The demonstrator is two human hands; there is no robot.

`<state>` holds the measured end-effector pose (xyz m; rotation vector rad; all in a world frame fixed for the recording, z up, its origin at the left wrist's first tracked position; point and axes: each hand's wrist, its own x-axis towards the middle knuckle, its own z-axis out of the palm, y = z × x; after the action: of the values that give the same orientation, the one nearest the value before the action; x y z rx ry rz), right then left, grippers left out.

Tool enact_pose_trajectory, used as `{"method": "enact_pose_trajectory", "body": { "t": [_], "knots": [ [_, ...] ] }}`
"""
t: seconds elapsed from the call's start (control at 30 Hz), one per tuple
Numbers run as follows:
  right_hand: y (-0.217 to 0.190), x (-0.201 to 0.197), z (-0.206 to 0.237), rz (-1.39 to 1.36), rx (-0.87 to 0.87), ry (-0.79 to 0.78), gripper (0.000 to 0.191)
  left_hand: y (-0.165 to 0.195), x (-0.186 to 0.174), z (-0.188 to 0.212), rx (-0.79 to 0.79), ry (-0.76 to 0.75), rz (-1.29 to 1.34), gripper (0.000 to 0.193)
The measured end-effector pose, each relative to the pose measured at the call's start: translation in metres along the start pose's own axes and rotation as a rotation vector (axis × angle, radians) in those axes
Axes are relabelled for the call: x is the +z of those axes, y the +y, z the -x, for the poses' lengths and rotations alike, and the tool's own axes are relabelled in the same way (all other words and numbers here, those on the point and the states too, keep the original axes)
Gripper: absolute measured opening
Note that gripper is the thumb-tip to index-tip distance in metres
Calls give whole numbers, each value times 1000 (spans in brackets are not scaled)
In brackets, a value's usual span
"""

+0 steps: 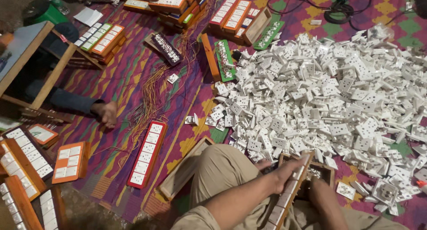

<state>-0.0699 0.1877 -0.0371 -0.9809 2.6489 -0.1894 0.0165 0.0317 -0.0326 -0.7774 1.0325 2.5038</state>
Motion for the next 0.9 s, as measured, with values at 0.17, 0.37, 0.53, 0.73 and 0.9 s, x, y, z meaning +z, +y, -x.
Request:
{"method": "enact_pose_trajectory", "body": {
  "t": [0.17, 0.37, 0.53, 0.73, 0.9],
  "knots": [
    [-10, 2, -5, -257, 36, -177, 34, -12, 8, 7, 13, -83, -94, 51],
    [-12, -8, -6, -147, 191, -142, 33, -4, 7, 1, -26, -2, -33, 48],
    [-8, -9, -6, -21, 283, -183, 31, -4, -1, -4, -31, 28, 20, 59],
    [-1, -14, -5, -195, 248, -34, 28, 13, -1, 4, -115, 190, 124, 84],
    [3, -21, 0, -621, 190, 330, 25, 22, -8, 0, -83, 298, 236, 89]
  ]
}}
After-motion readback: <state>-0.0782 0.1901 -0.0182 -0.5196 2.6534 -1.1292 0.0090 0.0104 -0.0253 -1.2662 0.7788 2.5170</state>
